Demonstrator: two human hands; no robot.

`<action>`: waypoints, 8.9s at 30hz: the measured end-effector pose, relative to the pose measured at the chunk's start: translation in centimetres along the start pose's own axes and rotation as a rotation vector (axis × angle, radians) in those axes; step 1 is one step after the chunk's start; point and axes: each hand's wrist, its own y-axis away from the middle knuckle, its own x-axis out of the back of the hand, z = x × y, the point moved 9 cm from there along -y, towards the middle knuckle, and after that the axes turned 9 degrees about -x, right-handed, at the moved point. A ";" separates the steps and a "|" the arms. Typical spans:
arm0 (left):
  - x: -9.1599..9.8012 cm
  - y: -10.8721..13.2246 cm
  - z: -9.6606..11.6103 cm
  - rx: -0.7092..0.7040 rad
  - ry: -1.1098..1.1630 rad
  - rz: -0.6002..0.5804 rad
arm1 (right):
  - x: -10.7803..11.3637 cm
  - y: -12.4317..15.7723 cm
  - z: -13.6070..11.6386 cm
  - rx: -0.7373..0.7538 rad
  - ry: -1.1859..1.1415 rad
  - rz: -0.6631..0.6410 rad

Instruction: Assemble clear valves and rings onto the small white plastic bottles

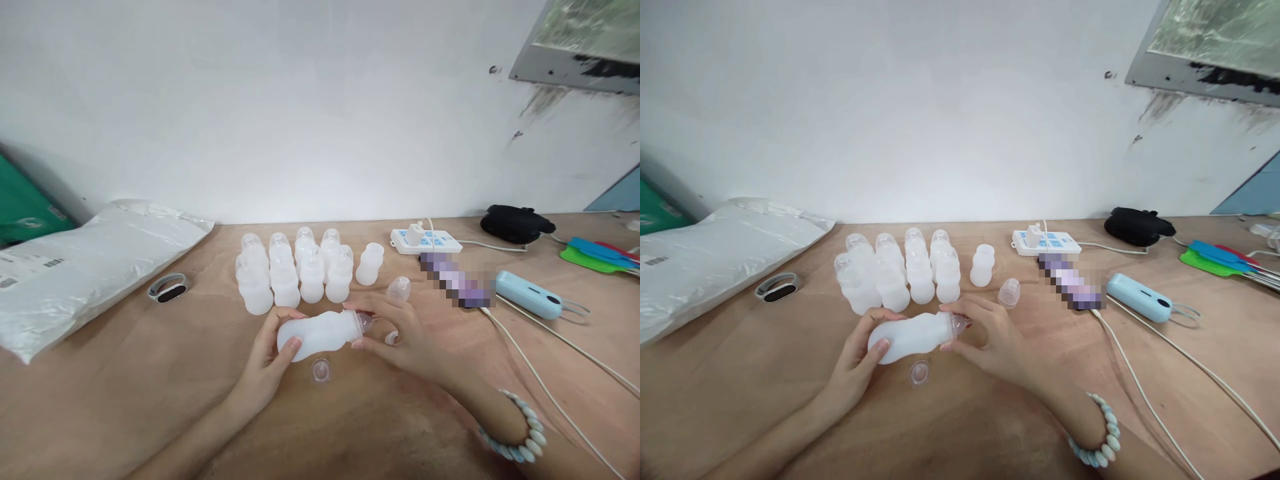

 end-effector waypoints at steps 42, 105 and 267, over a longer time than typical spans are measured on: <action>-0.5 0.1 0.0 0.044 0.011 -0.023 | -1.0 0.2 0.0 -0.079 -0.093 -0.072; 0.6 1.2 1.1 -0.363 0.017 0.151 | 0.1 0.9 -2.1 0.102 -0.095 0.134; -1.1 -0.5 -0.2 -0.034 0.033 -0.147 | -1.7 0.7 2.1 -0.323 -0.153 -0.025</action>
